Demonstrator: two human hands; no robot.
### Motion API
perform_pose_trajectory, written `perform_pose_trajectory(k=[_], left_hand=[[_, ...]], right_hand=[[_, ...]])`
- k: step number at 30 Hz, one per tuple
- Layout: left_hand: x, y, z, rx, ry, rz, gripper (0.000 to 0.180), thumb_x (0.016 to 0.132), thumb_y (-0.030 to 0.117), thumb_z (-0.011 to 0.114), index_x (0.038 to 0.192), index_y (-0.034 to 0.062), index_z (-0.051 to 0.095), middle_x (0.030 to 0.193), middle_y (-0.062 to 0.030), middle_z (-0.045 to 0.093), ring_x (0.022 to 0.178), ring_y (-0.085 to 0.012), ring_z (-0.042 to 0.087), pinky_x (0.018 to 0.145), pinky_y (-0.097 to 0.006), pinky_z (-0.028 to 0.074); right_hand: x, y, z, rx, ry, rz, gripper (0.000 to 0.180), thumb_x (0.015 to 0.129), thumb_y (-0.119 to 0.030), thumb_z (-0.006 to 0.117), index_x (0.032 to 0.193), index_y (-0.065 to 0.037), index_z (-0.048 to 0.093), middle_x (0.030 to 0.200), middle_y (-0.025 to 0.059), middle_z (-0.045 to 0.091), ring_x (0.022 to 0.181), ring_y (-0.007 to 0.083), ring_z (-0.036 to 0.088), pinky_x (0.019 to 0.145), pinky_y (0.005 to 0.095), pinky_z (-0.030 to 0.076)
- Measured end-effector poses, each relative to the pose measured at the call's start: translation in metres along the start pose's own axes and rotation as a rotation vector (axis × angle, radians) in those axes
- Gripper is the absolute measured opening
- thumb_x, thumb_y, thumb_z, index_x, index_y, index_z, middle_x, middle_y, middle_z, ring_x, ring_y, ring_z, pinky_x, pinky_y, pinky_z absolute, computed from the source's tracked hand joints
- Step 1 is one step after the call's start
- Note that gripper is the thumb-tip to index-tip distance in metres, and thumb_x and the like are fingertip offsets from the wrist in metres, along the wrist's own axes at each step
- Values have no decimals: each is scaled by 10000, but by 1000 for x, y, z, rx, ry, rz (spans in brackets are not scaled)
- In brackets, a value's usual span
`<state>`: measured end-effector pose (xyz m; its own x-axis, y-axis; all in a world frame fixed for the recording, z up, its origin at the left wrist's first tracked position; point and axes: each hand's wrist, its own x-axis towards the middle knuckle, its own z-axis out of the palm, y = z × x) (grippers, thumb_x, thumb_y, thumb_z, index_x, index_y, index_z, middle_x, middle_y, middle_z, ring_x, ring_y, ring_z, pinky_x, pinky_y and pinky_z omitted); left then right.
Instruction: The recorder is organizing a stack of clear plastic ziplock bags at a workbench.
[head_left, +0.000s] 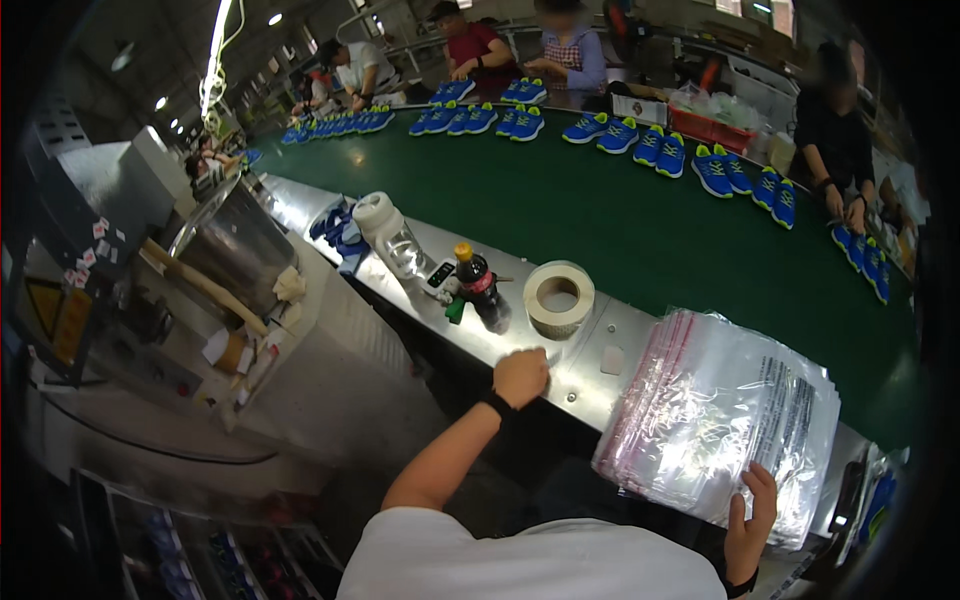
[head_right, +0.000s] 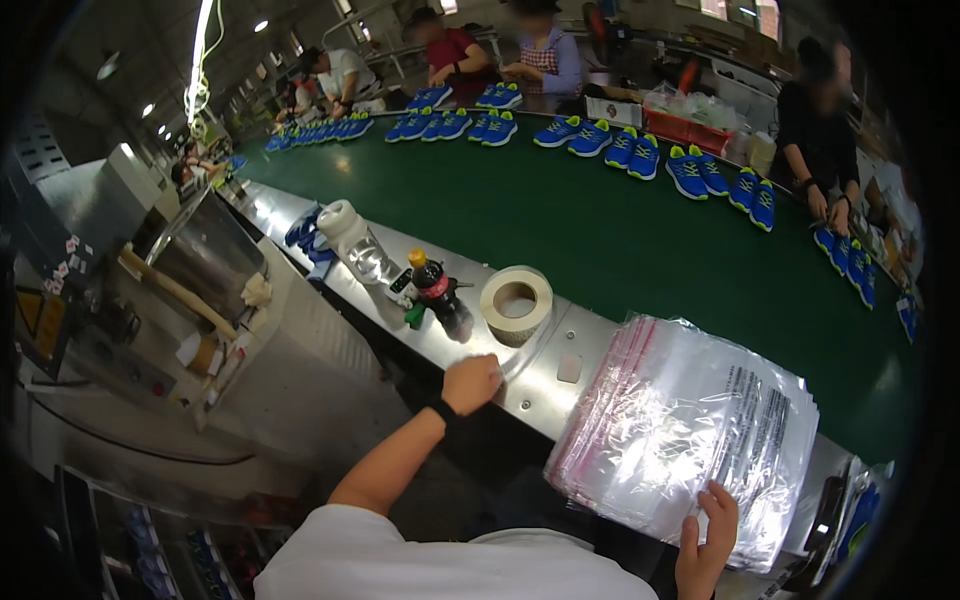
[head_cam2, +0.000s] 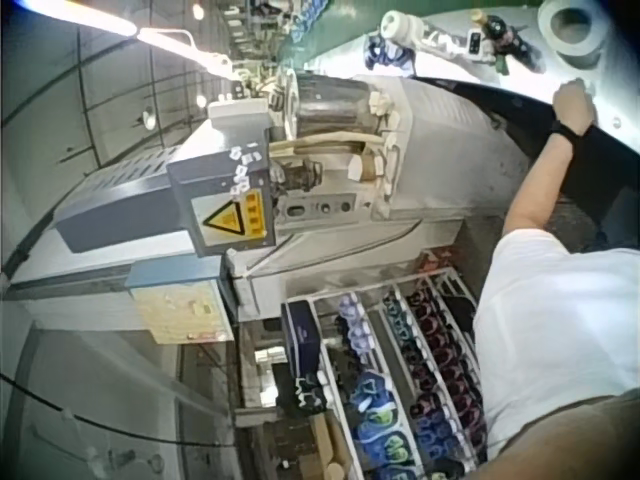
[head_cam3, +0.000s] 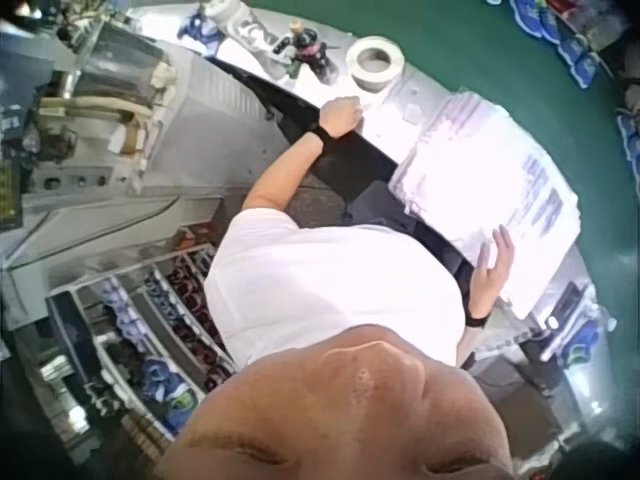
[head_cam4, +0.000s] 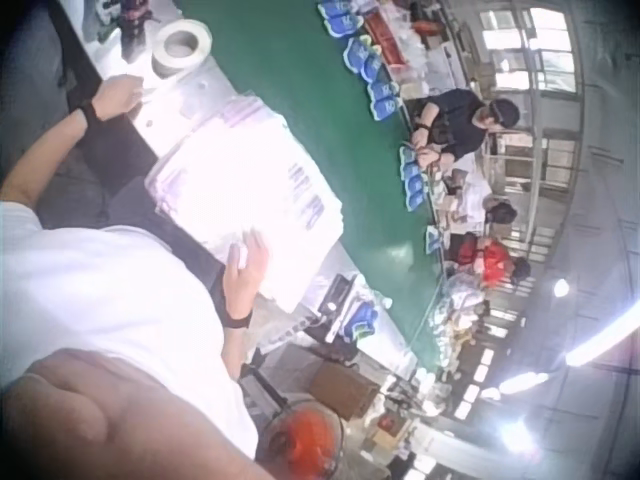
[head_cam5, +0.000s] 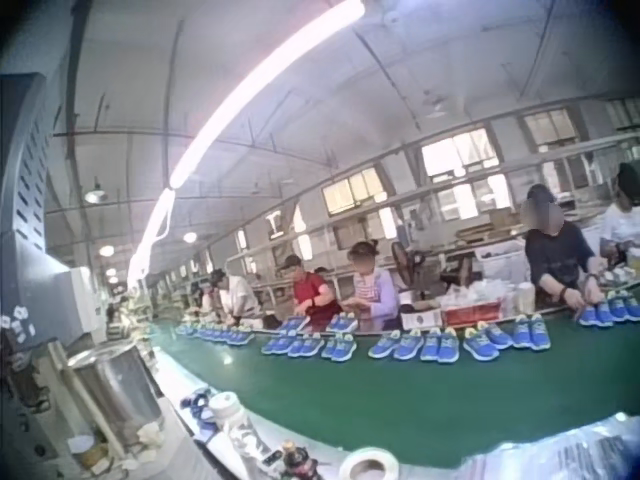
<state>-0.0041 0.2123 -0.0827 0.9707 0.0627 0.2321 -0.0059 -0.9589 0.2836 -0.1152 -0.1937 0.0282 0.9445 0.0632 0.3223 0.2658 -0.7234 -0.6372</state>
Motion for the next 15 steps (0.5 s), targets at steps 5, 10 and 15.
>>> perform_pose_trajectory(k=[5,10,15], left_hand=[[-62,33,-8,-893,-387,-167,184,833,180,607,798,17,528,664,-76,585,612,-162,579,553,-294,444],[-86,72,-24,-1155,-642,-174,130,880,144,567,833,24,548,771,-11,593,695,-72,562,606,-206,435],[-104,70,-26,-1369,-741,-261,190,889,140,554,1021,4,568,950,-51,606,823,-102,580,694,-232,477]], right_hand=[[23,-42,36,704,-689,66,227,823,-34,523,1033,26,586,1001,134,609,897,192,593,772,275,475],[24,-65,132,842,-1116,468,458,948,-381,401,1201,-4,460,1033,111,559,895,153,566,795,303,489],[8,-59,167,1101,-906,852,247,925,-300,488,975,-62,531,915,33,568,904,126,553,764,319,486]])
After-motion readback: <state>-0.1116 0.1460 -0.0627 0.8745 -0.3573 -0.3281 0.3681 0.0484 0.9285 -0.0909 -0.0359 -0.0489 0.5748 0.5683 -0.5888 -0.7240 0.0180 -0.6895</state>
